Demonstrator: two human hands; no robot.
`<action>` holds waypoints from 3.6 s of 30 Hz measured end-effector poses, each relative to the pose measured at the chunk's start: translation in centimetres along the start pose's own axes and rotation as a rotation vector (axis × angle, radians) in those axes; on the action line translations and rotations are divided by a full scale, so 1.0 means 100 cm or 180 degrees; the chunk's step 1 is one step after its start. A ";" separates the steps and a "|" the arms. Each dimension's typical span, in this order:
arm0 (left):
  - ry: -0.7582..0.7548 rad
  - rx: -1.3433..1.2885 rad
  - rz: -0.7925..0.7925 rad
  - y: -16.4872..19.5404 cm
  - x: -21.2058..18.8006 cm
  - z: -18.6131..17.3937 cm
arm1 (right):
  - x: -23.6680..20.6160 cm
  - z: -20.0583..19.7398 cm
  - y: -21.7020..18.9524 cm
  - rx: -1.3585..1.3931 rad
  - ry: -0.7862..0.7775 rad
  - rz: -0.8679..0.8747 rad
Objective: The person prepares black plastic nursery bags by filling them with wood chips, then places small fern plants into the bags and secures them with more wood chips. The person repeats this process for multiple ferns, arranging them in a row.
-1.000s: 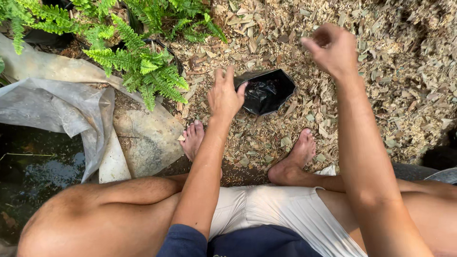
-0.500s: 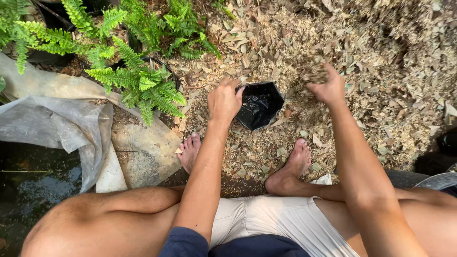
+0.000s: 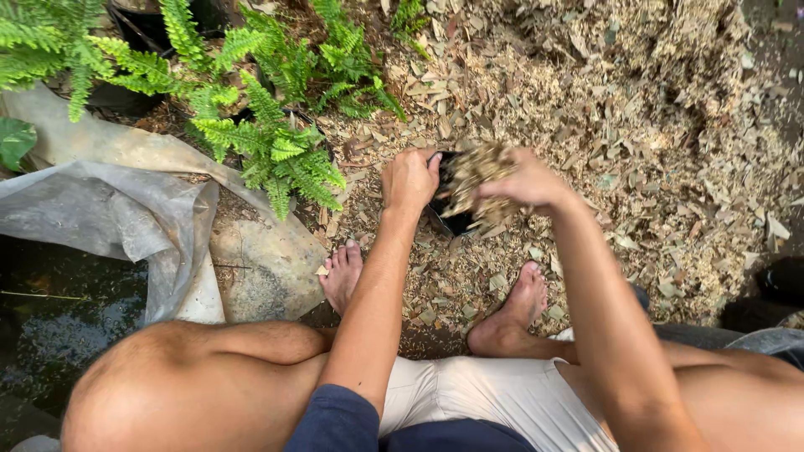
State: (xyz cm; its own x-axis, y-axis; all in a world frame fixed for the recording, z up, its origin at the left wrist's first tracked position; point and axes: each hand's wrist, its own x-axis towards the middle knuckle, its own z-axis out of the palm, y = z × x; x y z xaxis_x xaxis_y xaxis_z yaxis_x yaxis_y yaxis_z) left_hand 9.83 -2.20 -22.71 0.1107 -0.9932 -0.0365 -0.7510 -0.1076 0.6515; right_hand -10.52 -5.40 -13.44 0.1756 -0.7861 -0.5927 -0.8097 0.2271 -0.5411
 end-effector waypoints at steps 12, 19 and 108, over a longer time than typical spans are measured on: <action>-0.0292 -0.0032 -0.0483 -0.023 -0.004 0.006 | 0.021 0.071 -0.030 -0.1290 0.0386 -0.0671; 0.0033 0.0205 -0.0133 -0.022 -0.013 0.005 | 0.038 0.103 -0.026 -0.2114 0.0313 -0.0524; -0.1119 0.0510 0.0176 0.040 -0.062 0.019 | 0.016 0.021 -0.052 -0.1305 -0.0392 -0.0141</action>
State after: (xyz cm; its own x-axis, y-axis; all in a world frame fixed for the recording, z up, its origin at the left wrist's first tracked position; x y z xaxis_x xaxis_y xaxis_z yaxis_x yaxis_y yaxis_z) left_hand 4.94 3.44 -21.35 -0.1418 -0.9494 -0.2801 -0.8448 -0.0314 0.5341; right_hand -4.82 -6.65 -12.80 0.2606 -0.7097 -0.6545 -0.9511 -0.0722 -0.3004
